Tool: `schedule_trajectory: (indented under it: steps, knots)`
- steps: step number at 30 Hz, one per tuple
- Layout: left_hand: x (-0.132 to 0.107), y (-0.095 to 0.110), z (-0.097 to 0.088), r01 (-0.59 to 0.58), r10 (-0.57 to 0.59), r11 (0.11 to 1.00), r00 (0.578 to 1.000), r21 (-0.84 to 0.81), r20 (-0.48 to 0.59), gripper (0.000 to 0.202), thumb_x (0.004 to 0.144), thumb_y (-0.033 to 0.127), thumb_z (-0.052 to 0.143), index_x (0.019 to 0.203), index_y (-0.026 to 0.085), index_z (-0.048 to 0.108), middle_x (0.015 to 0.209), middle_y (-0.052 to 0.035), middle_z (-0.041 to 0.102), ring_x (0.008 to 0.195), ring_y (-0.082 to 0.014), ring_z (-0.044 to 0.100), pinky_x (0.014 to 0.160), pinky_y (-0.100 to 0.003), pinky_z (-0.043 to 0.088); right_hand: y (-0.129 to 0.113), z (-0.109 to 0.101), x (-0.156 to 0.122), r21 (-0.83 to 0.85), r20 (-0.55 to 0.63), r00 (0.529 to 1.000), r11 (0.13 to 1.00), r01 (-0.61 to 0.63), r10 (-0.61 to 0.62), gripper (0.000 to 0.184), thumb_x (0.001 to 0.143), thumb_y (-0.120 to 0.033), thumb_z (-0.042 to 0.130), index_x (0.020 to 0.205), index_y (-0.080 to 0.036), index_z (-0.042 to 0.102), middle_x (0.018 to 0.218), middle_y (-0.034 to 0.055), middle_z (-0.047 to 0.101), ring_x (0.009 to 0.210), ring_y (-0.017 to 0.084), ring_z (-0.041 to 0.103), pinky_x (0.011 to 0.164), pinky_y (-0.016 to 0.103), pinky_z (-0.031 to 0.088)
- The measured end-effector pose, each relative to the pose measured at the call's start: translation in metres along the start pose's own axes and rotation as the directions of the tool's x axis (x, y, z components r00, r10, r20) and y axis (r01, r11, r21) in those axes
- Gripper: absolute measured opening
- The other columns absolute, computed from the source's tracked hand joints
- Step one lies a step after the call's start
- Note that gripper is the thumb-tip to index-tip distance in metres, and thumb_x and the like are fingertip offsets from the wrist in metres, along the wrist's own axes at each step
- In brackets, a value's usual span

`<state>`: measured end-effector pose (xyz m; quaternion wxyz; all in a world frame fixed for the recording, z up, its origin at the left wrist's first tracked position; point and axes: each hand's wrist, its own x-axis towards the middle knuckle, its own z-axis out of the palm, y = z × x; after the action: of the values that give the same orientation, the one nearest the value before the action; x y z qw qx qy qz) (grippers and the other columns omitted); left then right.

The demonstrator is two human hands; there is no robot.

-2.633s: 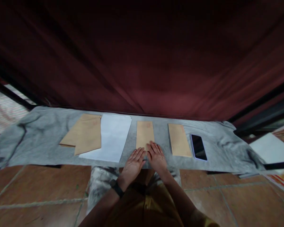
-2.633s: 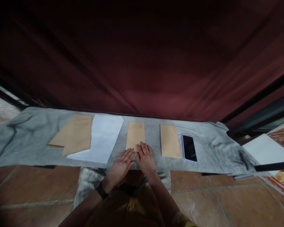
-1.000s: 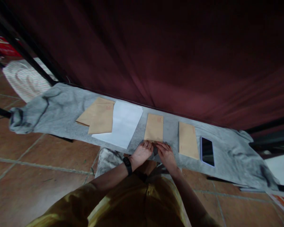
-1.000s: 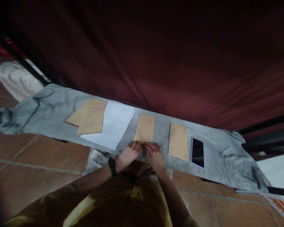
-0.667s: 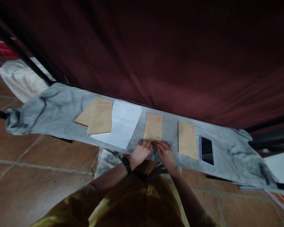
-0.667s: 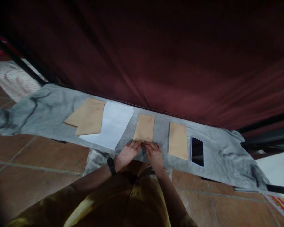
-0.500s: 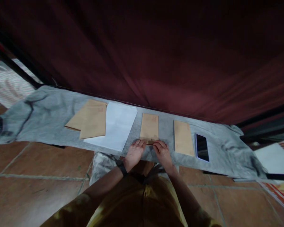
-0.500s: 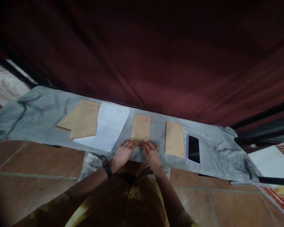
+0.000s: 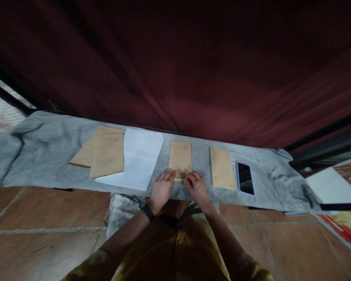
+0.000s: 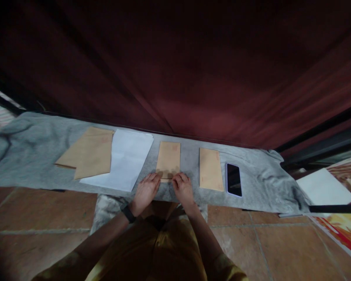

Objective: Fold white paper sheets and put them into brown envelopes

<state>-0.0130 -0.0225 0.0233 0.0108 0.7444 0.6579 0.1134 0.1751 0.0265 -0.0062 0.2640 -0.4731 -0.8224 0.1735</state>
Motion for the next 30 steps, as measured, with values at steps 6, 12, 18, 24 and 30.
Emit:
schedule_trajectory:
  steps: [6,12,18,24,30]
  knots:
    - [-0.009,0.003,0.004,-0.111,0.112,0.992,0.994,0.066,-0.006,0.039,0.093,0.008,0.039,0.123,0.017,0.063,0.13,-0.011,0.066,0.119,-0.0254,0.06,0.1,-0.041,0.049,0.002,0.003,-0.001,0.016,-0.025,1.0,1.0,-0.012,0.013,0.018,0.098,-0.02,0.05,0.103,-0.022,0.067,0.107,0.0065,0.069,0.104,0.02,0.062,0.092,0.035,0.044]
    - [-0.028,0.01,0.023,-0.21,0.211,0.977,0.973,0.018,-0.092,0.042,0.099,0.018,0.041,0.137,0.012,0.055,0.147,-0.0131,0.056,0.138,-0.0228,0.05,0.117,-0.04,0.04,-0.002,0.001,-0.001,-0.015,-0.037,0.999,1.0,-0.012,0.011,0.021,0.1,-0.019,0.047,0.103,-0.022,0.068,0.107,0.0071,0.069,0.105,0.021,0.062,0.093,0.037,0.046]
    - [-0.035,0.013,0.036,-0.152,0.151,0.988,0.984,-0.002,-0.098,0.05,0.095,0.016,0.04,0.143,0.006,0.051,0.15,-0.0168,0.052,0.144,-0.0246,0.043,0.12,-0.043,0.038,-0.031,0.01,-0.016,-0.005,-0.004,0.996,0.996,0.086,-0.086,0.037,0.104,-0.025,0.041,0.135,-0.02,0.059,0.135,0.0105,0.063,0.127,0.023,0.055,0.111,0.043,0.043]
    - [-0.039,0.013,0.041,-0.135,0.134,0.991,0.988,-0.002,-0.072,0.059,0.089,0.008,0.034,0.147,0.003,0.044,0.152,-0.0179,0.049,0.147,-0.0238,0.038,0.121,-0.044,0.036,-0.049,0.013,-0.033,-0.048,0.091,0.988,0.99,0.131,-0.126,0.052,0.106,-0.031,0.035,0.157,-0.02,0.032,0.155,0.0089,0.047,0.144,0.02,0.041,0.122,0.045,0.031]
    - [-0.036,0.018,0.029,-0.115,0.113,0.993,0.991,-0.03,-0.065,0.056,0.095,0.017,0.036,0.151,0.01,0.042,0.155,-0.0138,0.046,0.147,-0.0228,0.038,0.122,-0.044,0.035,-0.034,0.009,-0.038,-0.148,0.083,0.992,0.983,0.105,-0.093,0.05,0.106,-0.032,0.038,0.154,-0.019,0.039,0.152,0.009,0.05,0.143,0.021,0.044,0.121,0.045,0.033]
